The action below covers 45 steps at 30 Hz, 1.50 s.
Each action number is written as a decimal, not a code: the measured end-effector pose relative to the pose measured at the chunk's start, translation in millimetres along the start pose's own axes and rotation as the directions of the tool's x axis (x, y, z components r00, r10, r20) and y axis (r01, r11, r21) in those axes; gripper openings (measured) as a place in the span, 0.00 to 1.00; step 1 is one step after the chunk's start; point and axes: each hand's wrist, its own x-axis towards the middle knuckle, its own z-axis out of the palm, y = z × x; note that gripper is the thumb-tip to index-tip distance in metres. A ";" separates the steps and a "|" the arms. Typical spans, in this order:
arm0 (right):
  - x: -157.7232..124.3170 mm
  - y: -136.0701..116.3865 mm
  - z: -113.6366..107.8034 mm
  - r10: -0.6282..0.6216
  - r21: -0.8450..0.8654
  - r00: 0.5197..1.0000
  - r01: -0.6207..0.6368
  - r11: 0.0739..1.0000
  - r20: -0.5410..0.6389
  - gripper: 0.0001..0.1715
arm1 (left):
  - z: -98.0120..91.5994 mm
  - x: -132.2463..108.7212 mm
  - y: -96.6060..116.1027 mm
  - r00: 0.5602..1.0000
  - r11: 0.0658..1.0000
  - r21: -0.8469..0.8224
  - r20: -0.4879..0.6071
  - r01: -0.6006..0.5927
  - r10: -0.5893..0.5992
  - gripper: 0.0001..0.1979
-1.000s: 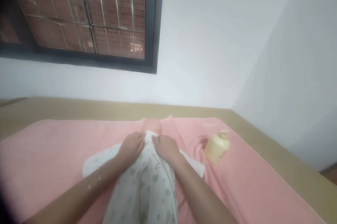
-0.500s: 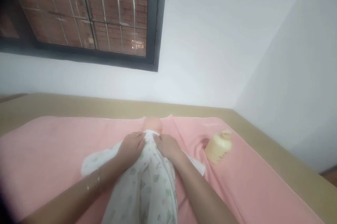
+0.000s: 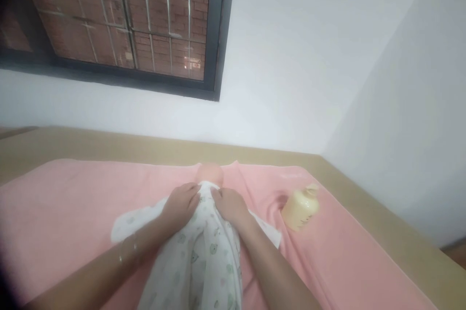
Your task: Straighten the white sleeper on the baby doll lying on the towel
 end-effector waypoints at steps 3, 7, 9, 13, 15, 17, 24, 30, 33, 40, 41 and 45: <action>0.6 1.6 -1.7 -0.008 0.039 1.000 0.007 0.999 0.011 0.37 | -3.5 0.3 1.5 0.999 0.998 -0.047 0.021 0.035 -0.034 0.15; -6.3 -6.5 -3.1 -0.037 0.017 0.998 0.038 0.999 -0.055 0.35 | -8.2 0.3 2.4 0.997 0.994 -0.094 0.046 0.061 -0.056 0.15; -8.8 -9.5 -2.7 -0.055 0.022 0.995 0.057 0.998 -0.084 0.34 | -9.1 0.5 2.4 0.996 0.993 -0.102 0.058 0.067 -0.061 0.14; -8.2 -8.6 -1.9 -0.070 -0.022 0.990 0.068 0.997 -0.123 0.34 | -10.3 0.8 4.0 0.995 0.992 -0.096 0.067 0.080 -0.073 0.14; -7.5 -6.8 -2.3 -0.078 -0.042 0.990 0.074 0.996 -0.114 0.34 | -10.6 0.3 5.3 0.994 0.993 -0.083 0.069 0.088 -0.083 0.14; -7.7 -6.1 -3.2 -0.081 -0.050 0.992 0.076 0.996 -0.096 0.36 | -10.0 -0.4 6.0 0.994 0.994 -0.059 0.062 0.092 -0.088 0.14; -6.2 -4.3 -1.7 -0.017 -0.058 0.999 0.015 0.998 -0.043 0.37 | -3.6 -0.9 3.6 0.997 0.996 -0.049 0.027 0.070 -0.068 0.15; 1.8 4.3 -1.0 0.029 0.051 0.999 -0.031 0.998 0.034 0.38 | -1.7 0.0 5.2 0.996 0.996 -0.021 0.027 0.089 -0.088 0.15; -2.3 -0.7 -3.7 0.003 0.052 1.000 -0.003 0.999 0.006 0.35 | -2.0 -0.5 4.8 0.995 0.995 0.000 0.035 0.095 -0.095 0.14; -12.8 -16.9 -10.9 -0.107 -0.052 0.993 0.105 0.993 -0.054 0.32 | -4.1 0.1 1.8 0.994 0.995 0.015 0.051 0.100 -0.100 0.13; -12.0 -16.3 -11.0 -0.097 -0.065 0.994 0.094 0.993 -0.048 0.32 | -4.1 0.4 2.0 0.994 0.995 0.017 0.054 0.097 -0.098 0.13; -5.8 -8.6 -8.8 -0.018 -0.071 1.000 0.018 0.997 0.001 0.35 | -4.9 1.3 3.8 0.993 0.994 0.038 0.063 0.099 -0.101 0.14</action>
